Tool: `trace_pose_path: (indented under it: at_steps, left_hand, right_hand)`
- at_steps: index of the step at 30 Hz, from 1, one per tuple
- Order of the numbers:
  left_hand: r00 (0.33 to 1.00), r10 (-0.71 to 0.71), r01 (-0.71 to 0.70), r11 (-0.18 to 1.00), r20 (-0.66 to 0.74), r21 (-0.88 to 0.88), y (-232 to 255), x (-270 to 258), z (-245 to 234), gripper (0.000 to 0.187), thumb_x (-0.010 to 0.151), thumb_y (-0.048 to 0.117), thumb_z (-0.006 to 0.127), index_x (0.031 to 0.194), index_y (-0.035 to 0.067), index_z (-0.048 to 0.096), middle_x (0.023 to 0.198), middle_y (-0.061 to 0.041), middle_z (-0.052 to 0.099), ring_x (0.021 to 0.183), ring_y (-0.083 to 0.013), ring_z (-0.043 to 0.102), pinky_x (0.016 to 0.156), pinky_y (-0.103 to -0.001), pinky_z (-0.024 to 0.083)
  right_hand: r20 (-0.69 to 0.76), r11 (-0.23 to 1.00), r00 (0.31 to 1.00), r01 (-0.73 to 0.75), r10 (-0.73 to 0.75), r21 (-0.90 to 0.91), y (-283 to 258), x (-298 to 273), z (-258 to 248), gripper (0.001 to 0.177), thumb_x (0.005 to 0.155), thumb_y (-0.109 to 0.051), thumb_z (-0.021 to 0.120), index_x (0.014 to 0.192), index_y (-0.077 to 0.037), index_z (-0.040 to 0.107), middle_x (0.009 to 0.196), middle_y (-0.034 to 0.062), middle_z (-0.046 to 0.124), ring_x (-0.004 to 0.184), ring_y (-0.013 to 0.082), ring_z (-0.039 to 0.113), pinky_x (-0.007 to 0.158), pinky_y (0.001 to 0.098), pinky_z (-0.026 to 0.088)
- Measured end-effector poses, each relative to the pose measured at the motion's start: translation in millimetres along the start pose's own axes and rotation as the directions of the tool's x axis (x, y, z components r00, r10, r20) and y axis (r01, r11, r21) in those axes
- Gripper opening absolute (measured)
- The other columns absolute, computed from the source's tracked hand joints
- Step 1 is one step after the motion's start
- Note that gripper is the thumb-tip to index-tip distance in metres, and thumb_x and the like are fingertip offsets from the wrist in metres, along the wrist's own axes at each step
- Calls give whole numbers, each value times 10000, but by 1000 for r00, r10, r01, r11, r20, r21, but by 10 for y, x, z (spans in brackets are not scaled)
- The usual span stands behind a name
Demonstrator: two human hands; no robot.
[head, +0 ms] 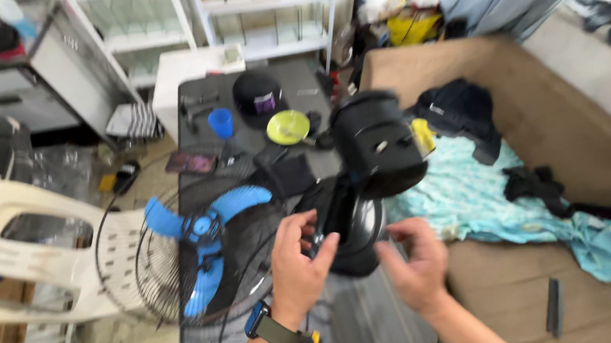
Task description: The person uses a screwdriver to remove screws from the back of a black fan motor housing. They then detach the housing to expose the internal motor components and reattach it.
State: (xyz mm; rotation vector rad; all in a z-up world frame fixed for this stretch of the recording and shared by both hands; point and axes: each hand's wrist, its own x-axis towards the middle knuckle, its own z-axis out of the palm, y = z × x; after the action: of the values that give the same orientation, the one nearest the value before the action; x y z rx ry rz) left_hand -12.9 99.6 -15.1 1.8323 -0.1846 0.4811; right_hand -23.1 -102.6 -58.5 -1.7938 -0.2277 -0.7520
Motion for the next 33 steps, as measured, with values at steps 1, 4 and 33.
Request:
trace_pose_path:
  at_steps: [1,4,33]
  left_hand:
    - [999,33,-33,999,-13,1,157,100,109,548,749,216,849,1222,38,636,1132,-91,658,956,-225,652,785,-351,544]
    - [960,272,-265,959,-69,101,489,372,468,859,675,285,926,1359,-9,497,1338,-196,547,1240,-357,552,1061,-444,459]
    - [916,323,-249,923,-238,295,682,630,1147,1006,526,318,997,1322,4,467,1352,-222,491,1282,-399,513,1096,-467,459]
  right_hand:
    - [-52,998,997,56,-57,-28,20,179,-176,245,819,-20,739,1036,-17,627,966,40,595,896,125,559,824,245,478]
    - [-126,992,986,-102,111,77,233,780,-533,174,922,-68,694,1078,-5,652,952,38,608,868,105,549,791,242,459]
    - [349,810,876,-454,332,371,1386,2209,-108,311,988,-209,530,1164,16,652,1021,73,682,965,182,648,912,334,533]
